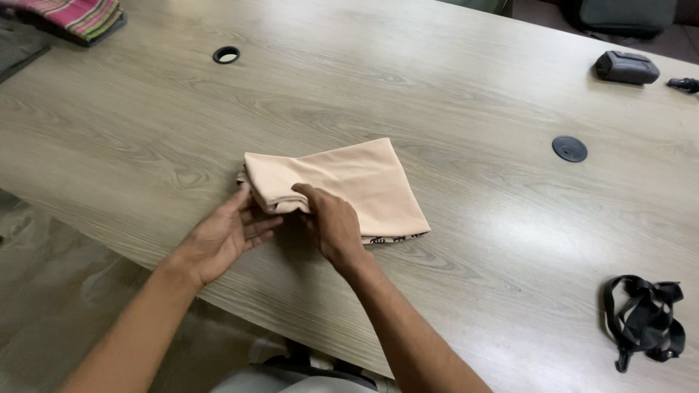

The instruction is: The person folds a beige t-shirt and a striped long-sleeved shirt on a wooden table. They smooth the fabric, fold the sleeves and sides, and stack the folded items on the table.

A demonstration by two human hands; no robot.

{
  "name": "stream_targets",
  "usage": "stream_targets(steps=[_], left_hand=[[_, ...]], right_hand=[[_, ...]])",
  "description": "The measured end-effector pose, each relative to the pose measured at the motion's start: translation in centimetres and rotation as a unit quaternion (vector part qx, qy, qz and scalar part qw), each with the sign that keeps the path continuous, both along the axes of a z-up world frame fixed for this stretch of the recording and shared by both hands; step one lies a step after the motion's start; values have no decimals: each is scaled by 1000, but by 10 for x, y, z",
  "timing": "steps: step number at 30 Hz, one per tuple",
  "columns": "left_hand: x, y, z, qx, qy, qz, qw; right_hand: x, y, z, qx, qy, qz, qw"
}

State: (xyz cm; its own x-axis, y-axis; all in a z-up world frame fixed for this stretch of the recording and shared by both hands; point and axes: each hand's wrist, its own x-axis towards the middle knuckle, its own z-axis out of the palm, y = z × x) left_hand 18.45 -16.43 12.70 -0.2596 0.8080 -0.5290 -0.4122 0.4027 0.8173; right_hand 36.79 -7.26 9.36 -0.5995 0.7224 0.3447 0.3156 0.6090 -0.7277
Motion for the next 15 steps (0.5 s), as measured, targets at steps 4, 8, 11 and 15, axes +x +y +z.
stream_targets(steps=[4,8,11,15], left_hand=[[-40,-25,-15,-6,31,37,999],[-94,-38,-42,-13,77,19,997],[-146,-39,-43,101,11,-2,995],[-198,-57,-12,251,-29,-71,965]], right_hand=[[-10,10,30,-42,-41,16,998],[-23,9,59,-123,14,98,987],[-39,6,80,-163,89,149,971],[-57,-4,105,-310,142,178,923]])
